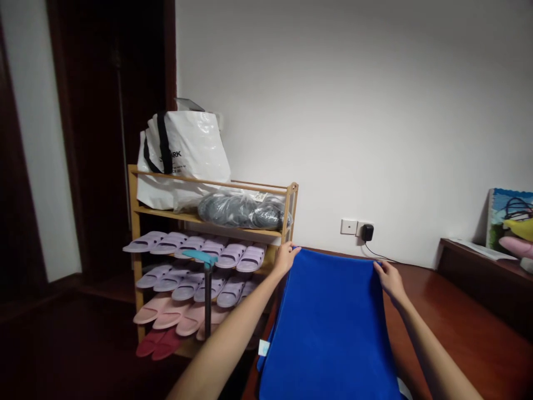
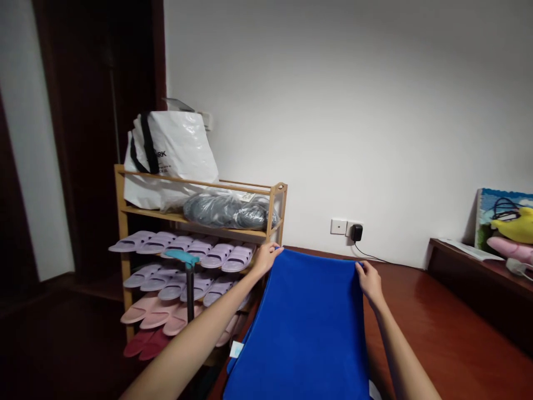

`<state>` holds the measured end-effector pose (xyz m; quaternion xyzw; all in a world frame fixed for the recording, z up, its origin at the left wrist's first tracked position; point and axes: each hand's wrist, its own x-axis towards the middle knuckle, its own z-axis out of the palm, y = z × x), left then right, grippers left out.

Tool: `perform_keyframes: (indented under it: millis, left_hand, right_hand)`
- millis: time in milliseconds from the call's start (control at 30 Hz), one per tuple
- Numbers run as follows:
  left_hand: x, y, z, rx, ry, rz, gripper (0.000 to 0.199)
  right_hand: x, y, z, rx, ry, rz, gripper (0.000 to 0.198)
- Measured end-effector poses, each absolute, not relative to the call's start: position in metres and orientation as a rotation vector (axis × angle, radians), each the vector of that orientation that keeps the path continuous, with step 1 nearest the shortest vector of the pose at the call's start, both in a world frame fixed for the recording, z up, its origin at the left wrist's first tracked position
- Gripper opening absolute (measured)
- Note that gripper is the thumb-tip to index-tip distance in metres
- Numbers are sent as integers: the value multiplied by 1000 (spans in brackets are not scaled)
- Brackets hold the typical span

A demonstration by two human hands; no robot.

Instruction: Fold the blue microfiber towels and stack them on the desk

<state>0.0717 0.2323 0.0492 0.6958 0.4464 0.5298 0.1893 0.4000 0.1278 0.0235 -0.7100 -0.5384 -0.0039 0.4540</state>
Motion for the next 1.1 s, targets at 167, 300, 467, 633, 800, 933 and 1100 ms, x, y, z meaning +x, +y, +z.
perform_keyframes:
  millis: [167, 300, 467, 633, 800, 933, 1100]
  left_hand:
    - [88, 261, 6, 2087, 1507, 1270, 11]
    - [92, 266, -9, 2250, 1589, 1067, 12]
    - [99, 243, -22, 2607, 1377, 877, 39]
    - [100, 232, -49, 2759, 1179, 361, 64]
    - [104, 233, -48, 2757, 1280, 347, 60]
    - [96, 189, -25, 2831, 1247, 471, 54]
    - [47, 85, -14, 2826, 617, 305, 66]
  right_hand:
    - [406, 157, -16, -1903, -1400, 55, 37]
    - [404, 163, -35, -2008, -1471, -5, 37]
    - [371, 158, -45, -1996, -1646, -212, 50]
    - [345, 154, -71, -1957, -1979, -110, 61]
    - [342, 155, -70, -2021, -1996, -167, 64]
    - [326, 124, -55, -1988, -2011, -298, 62]
    - [299, 33, -78, -1969, -2091, -90, 68]
